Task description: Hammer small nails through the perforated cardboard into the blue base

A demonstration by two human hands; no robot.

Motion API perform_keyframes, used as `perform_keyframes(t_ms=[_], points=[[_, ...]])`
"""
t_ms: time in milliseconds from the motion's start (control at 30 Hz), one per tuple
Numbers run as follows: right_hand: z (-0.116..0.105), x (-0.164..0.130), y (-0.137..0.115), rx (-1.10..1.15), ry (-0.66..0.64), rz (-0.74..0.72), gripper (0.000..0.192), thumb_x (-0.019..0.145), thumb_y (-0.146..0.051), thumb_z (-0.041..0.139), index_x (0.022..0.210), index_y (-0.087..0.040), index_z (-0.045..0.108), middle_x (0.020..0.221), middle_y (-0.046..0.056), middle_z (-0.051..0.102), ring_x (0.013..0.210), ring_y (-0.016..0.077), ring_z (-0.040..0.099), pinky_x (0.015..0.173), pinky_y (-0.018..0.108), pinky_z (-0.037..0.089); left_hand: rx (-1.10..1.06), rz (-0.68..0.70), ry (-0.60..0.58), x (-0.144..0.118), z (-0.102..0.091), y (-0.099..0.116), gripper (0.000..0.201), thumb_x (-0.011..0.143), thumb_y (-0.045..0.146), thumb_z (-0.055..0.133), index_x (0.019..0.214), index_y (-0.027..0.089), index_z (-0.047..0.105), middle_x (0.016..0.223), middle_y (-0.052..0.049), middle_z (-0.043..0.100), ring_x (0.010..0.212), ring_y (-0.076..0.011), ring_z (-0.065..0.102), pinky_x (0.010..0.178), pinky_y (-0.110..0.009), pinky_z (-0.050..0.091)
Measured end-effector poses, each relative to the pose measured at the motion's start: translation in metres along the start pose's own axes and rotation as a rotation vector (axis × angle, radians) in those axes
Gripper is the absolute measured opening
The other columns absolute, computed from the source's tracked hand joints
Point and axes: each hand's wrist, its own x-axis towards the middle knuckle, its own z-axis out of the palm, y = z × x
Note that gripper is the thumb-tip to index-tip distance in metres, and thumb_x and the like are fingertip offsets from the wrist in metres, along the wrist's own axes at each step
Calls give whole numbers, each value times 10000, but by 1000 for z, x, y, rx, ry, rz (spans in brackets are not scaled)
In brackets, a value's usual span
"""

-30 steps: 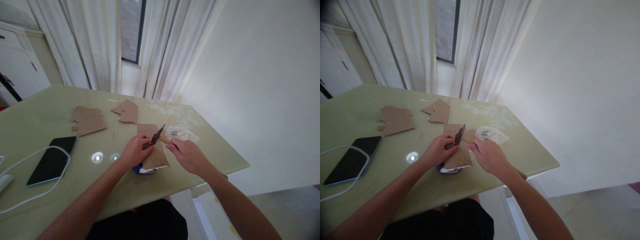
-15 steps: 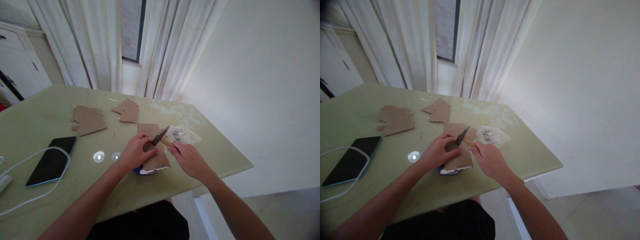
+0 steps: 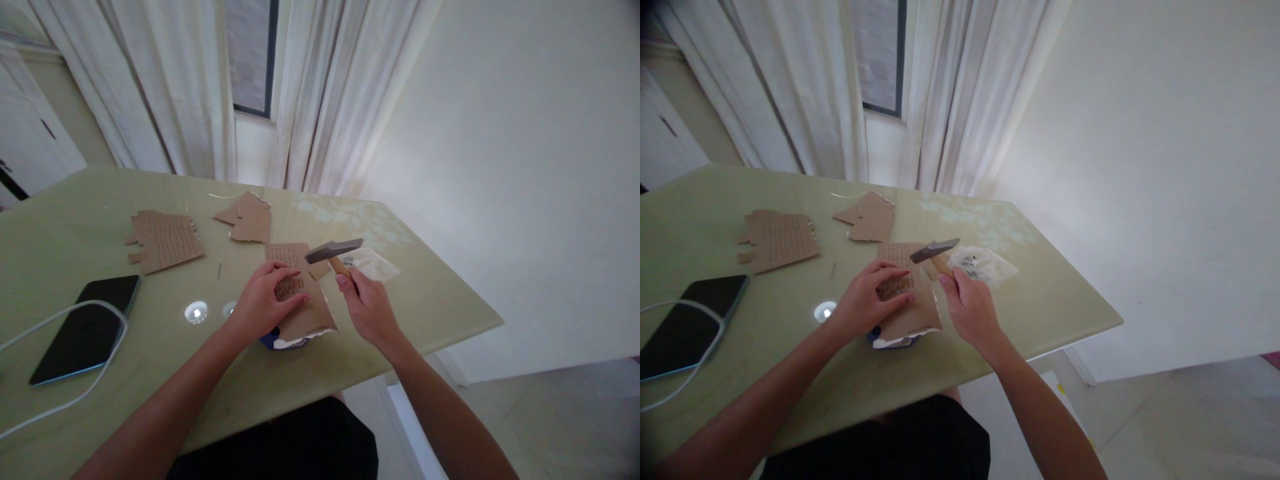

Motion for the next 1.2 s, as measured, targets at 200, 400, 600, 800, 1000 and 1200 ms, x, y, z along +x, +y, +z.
perform_keyframes(t_ms=[200, 400, 600, 800, 1000, 1200], points=[[26, 42, 24, 553, 432, 10, 518, 1096, -718, 470, 844, -266, 480, 628, -79, 435, 527, 134, 413, 513, 264, 310, 4, -41, 182, 7, -13, -14, 347, 995, 508, 726, 1153, 214, 823, 1089, -65, 740, 805, -177, 640, 715, -295, 525], [54, 87, 35, 884, 576, -36, 619, 967, -848, 596, 803, -266, 463, 588, -118, 340, 456, 88, 296, 411, 215, 261, 674, -322, 164, 12, -56, -66, 343, 1015, 370, 609, 1176, 113, 769, 1035, -157, 782, 968, -326, 713, 924, -435, 543], [56, 84, 39, 971, 572, -62, 575, 988, -774, 654, 799, -252, 506, 567, -111, 353, 428, 77, 293, 383, 195, 256, 926, -608, -154, 7, -72, -97, 376, 1045, 398, 519, 1096, 111, 758, 1166, -242, 789, 1159, -416, 738, 1026, -502, 554], [50, 71, 43, 986, 647, -115, 515, 1049, -696, 628, 814, -246, 539, 585, -99, 378, 422, 78, 314, 377, 196, 278, 959, -536, -158, 4, -64, -99, 361, 1055, 296, 397, 1079, 113, 707, 1128, -270, 766, 1166, -439, 719, 1002, -540, 548], [50, 72, 46, 1032, 613, -133, 484, 1071, -653, 629, 824, -244, 549, 587, -94, 380, 437, 83, 324, 385, 209, 267, 421, -378, 184, 9, -46, -54, 381, 1041, 469, 545, 1253, 204, 718, 1100, -90, 797, 956, -269, 734, 857, -400, 581], [55, 68, 47, 1010, 576, -154, 459, 1106, -613, 587, 840, -242, 546, 615, -83, 382, 461, 84, 324, 415, 226, 273, -71, -167, 156, 8, -34, 10, 177, 1031, 401, 726, 1082, 233, 751, 992, -26, 808, 894, -190, 750, 828, -309, 596]])
